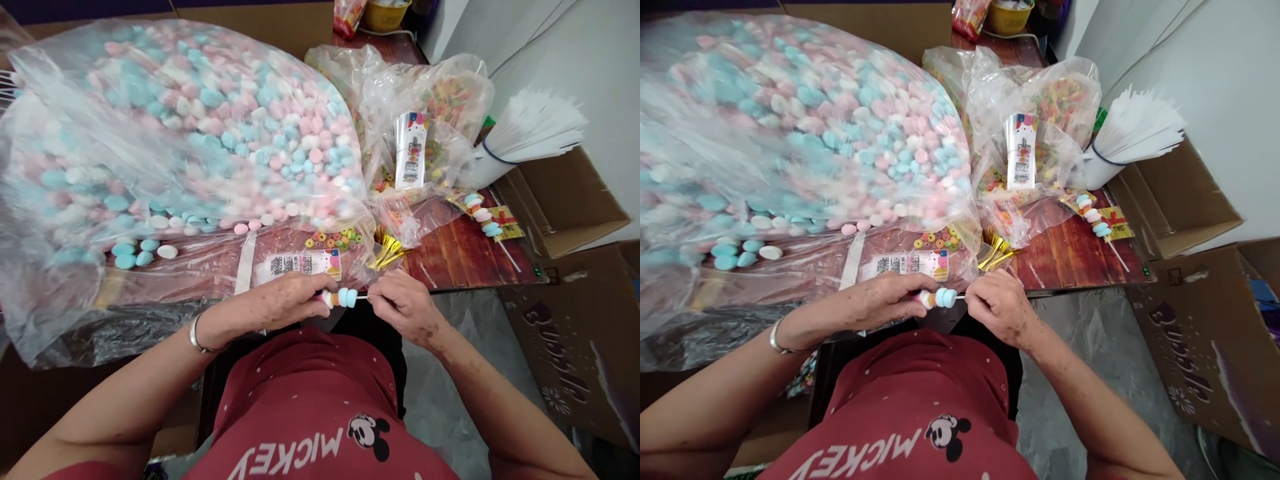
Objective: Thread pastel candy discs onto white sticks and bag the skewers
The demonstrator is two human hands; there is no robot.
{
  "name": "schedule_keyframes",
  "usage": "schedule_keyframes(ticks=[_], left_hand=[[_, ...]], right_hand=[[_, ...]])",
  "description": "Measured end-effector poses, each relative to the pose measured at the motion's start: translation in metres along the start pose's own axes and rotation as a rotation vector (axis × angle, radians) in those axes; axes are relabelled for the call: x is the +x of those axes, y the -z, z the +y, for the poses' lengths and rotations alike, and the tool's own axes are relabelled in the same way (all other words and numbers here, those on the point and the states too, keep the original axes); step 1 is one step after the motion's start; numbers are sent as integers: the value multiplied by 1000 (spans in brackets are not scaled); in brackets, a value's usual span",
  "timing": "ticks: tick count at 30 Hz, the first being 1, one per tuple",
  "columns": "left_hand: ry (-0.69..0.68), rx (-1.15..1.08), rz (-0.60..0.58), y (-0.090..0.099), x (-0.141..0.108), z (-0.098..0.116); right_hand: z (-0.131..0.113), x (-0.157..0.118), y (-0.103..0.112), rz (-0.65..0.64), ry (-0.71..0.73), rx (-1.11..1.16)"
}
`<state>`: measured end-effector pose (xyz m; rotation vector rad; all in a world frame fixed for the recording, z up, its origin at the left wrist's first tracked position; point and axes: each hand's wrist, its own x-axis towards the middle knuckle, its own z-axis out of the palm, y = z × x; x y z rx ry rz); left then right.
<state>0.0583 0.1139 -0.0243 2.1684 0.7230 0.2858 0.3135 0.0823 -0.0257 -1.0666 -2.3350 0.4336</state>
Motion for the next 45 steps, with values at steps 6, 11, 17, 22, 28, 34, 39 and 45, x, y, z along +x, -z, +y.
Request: schedule_keyframes(ticks=[6, 11, 17, 22, 28, 34, 39, 45], left_hand=[[-70, 442, 206, -6, 1, 31], [-168, 534, 218, -8, 8, 45], [-418, 470, 466, -21, -17, 60], [92, -190, 961, -28, -42, 43], [204, -1113, 1174, -13, -9, 22], [255, -1392, 1074, -14, 19, 18], [269, -1511, 963, -25, 28, 12], [265, -1482, 1014, -48, 39, 20]], right_hand=[[-17, -18, -23, 58, -287, 233], [-34, -33, -55, 117, -504, 604], [-39, -40, -82, 230, -721, 955], [-35, -42, -93, 261, -773, 1203], [-43, -40, -98, 194, -789, 1224], [-57, -32, -96, 6, -739, 1197], [-54, -25, -91, 251, -433, 338], [-64, -16, -95, 284, -393, 333]])
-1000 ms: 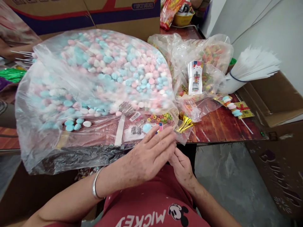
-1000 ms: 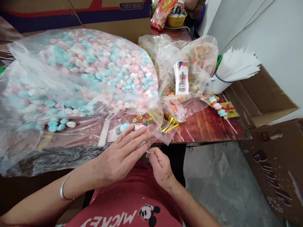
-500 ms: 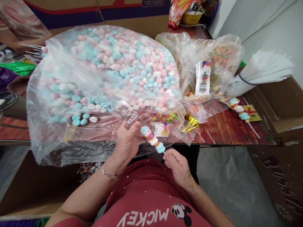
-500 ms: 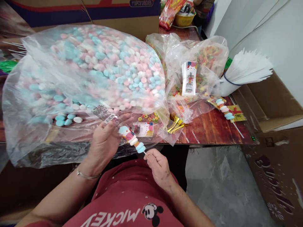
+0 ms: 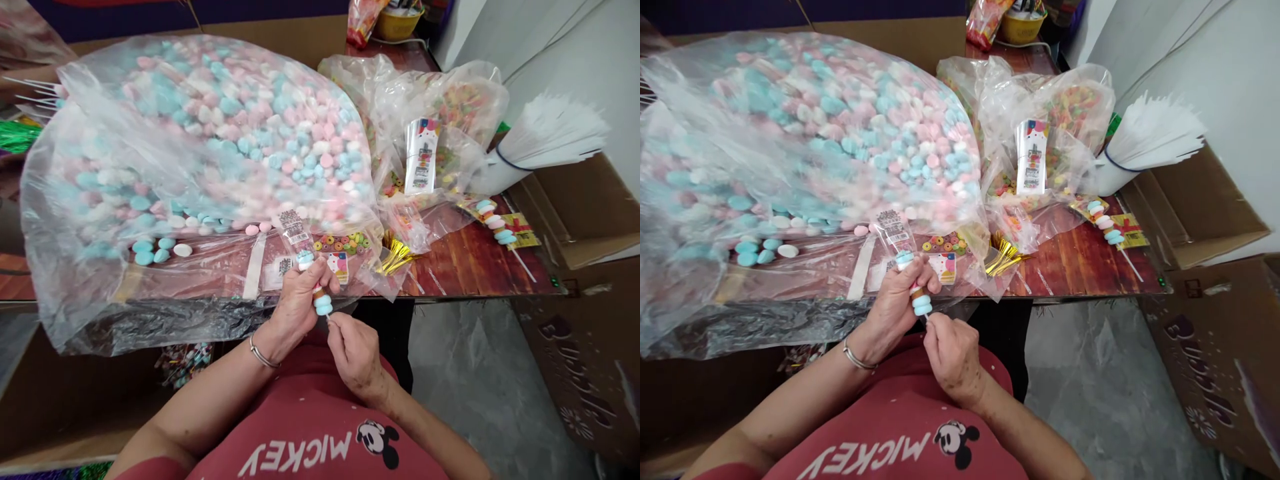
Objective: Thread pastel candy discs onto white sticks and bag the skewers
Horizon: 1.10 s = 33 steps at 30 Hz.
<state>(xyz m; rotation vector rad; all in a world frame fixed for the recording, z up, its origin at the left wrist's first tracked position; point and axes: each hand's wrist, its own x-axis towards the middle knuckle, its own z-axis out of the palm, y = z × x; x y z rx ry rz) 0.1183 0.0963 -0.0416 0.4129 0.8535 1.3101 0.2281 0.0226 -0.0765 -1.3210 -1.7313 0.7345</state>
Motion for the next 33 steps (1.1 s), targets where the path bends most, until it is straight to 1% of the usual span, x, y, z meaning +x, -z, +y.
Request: schedule_keyframes(ticks=[2, 3, 4, 5, 6, 7, 9, 12, 14, 17, 20, 22, 23, 24, 25, 27, 29, 30, 31, 33], left_hand=[[-5, -4, -14, -1, -5, -6], [6, -6, -29, 0, -6, -8], [23, -6, -49, 1, -7, -8], [41, 0, -68, 3, -7, -6], [51, 12, -78, 5, -7, -4], [45, 25, -72, 8, -5, 1], [-18, 44, -21, 11, 2, 12], [-103, 60, 69, 11, 11, 29], [-114, 93, 97, 8, 15, 34], [-120, 102, 94, 2, 15, 31], [-118, 26, 62, -3, 12, 20], [-93, -17, 36, -5, 9, 11], [-76, -32, 19, -6, 7, 7], [-60, -45, 5, -7, 5, 3], [-44, -55, -8, -7, 2, -2], [-7, -61, -20, -6, -4, -9], [28, -43, 3, -5, -10, -15], [45, -24, 15, -3, -13, -17], [59, -3, 20, -2, -14, -16], [62, 31, 14, 2, -14, -11]], right_hand=[[-3, 1, -3, -68, -297, 389], [-3, 2, -4, -82, -439, 585], [-3, 3, -4, -86, -550, 753], [-2, 4, -3, -86, -623, 879], [0, 5, -1, -88, -661, 957], [2, 5, 0, -98, -671, 991], [6, 5, 4, -128, -635, 946], [10, 0, 7, -133, -510, 683], [10, -2, 6, -122, -413, 487], [8, -2, 4, -87, -279, 273], [6, 1, 2, 5, -130, 52], [4, 4, 0, 56, -68, -38], [3, 5, -1, 65, -75, -32], [2, 7, -3, 62, -113, 19], [1, 9, -5, 46, -185, 120], [-2, 14, -9, 3, -396, 437], [-5, 19, -11, -28, -612, 796], [-7, 22, -12, -36, -689, 940], [-8, 23, -11, -40, -735, 1039], [-8, 25, -9, -43, -753, 1109]])
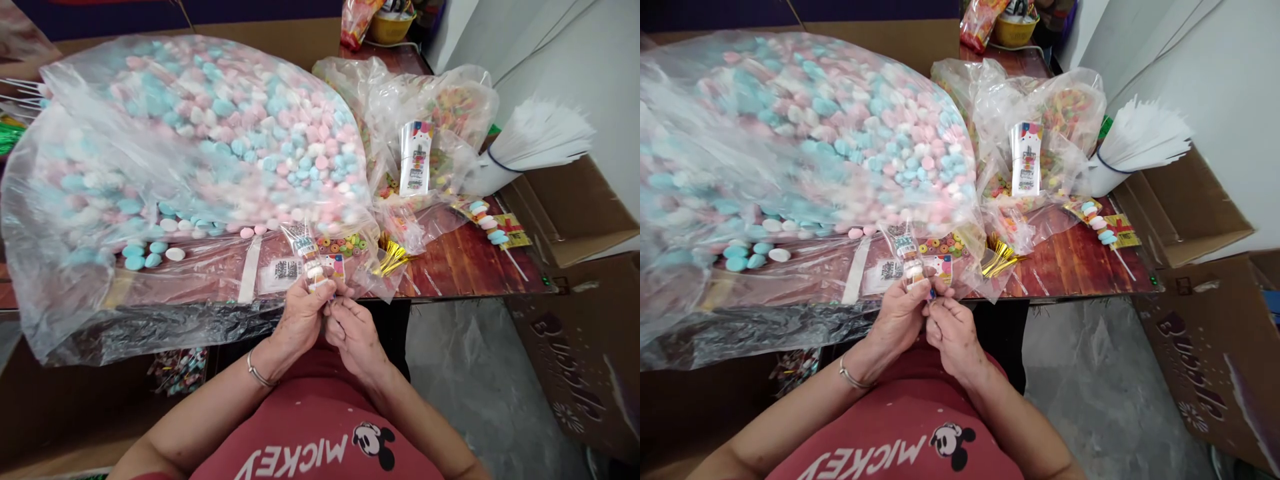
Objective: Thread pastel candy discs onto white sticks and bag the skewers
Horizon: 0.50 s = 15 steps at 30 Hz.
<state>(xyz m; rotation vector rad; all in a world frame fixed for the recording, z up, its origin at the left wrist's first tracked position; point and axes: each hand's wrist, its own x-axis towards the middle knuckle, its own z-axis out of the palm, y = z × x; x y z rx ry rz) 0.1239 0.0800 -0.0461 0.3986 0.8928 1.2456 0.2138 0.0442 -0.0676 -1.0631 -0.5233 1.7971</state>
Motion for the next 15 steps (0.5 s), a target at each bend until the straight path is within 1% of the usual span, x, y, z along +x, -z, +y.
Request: schedule_keyframes(ticks=[2, 5, 7, 9, 12, 15], left_hand=[[-50, 9, 0, 5, 5, 12], [-185, 3, 50, 10, 20, 34], [-209, 17, 56, 11, 28, 44], [-193, 28, 34, 10, 33, 48], [-187, 14, 21, 7, 36, 45], [-189, -32, 96, 6, 39, 41]], right_hand=[[-1, -2, 3, -4, 32, -38], [0, -7, 10, -23, 65, -175], [2, -10, 12, -27, 88, -307], [3, -12, 13, -21, 149, -460], [3, -13, 15, 32, 333, -710], [6, -11, 20, 152, 626, -1018]])
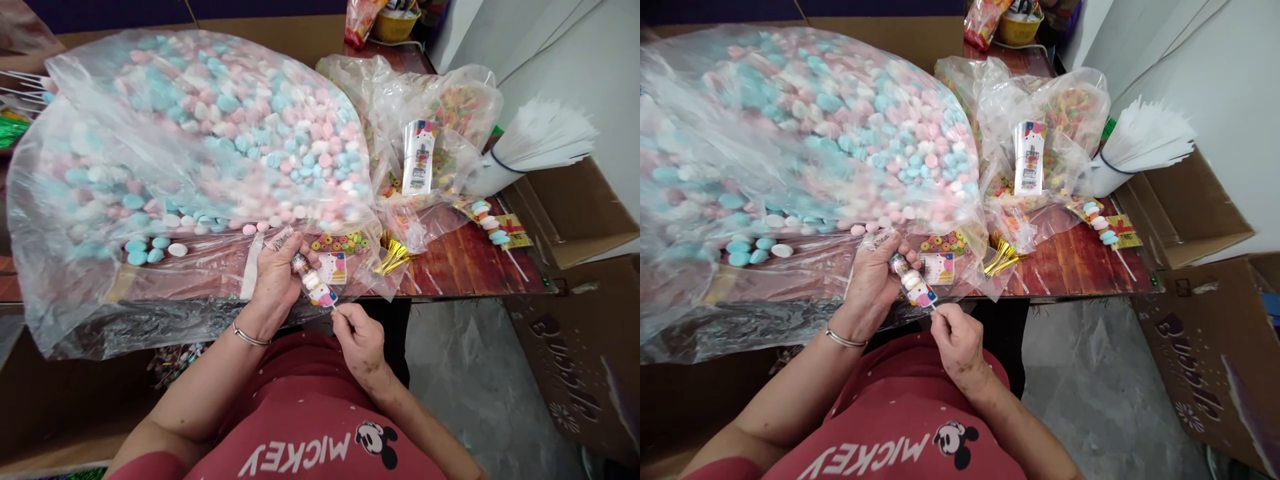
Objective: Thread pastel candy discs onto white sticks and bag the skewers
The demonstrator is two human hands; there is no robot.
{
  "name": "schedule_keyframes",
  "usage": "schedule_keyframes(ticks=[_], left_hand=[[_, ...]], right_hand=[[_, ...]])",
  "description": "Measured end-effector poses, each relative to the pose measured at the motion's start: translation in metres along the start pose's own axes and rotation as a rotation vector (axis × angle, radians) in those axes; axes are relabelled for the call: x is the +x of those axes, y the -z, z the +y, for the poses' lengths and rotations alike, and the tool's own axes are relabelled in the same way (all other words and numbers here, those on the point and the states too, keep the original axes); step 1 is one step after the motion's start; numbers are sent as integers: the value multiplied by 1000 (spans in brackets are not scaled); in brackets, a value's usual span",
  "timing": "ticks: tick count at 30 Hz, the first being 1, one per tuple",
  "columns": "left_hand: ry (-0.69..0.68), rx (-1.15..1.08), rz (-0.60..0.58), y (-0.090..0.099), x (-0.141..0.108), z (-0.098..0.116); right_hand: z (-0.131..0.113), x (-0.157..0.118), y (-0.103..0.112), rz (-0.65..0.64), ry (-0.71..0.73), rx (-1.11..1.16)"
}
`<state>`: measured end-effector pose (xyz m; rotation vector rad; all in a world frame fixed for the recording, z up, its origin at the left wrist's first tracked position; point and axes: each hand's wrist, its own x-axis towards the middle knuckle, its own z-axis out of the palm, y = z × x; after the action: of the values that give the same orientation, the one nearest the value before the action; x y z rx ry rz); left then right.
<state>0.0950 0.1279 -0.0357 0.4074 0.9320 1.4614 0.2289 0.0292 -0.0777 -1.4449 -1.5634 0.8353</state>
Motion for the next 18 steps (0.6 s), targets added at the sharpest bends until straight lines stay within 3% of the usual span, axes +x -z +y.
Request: schedule_keyframes(ticks=[4, 7, 11, 16, 18], left_hand=[[8, -61, 105, 4, 4, -1], [3, -76, 117, 6, 3, -2], [-12, -58, 44, 3, -6, -8], [117, -9, -160, -6, -26, -24], [162, -2, -177, -7, -32, -29]], right_hand=[[8, -1, -3, 159, 278, -339], [8, -1, -3, 152, 297, -362], [3, 2, -3, 24, 103, -131], [-5, 12, -14, -153, -372, 578], [-8, 16, -17, -174, -480, 785]])
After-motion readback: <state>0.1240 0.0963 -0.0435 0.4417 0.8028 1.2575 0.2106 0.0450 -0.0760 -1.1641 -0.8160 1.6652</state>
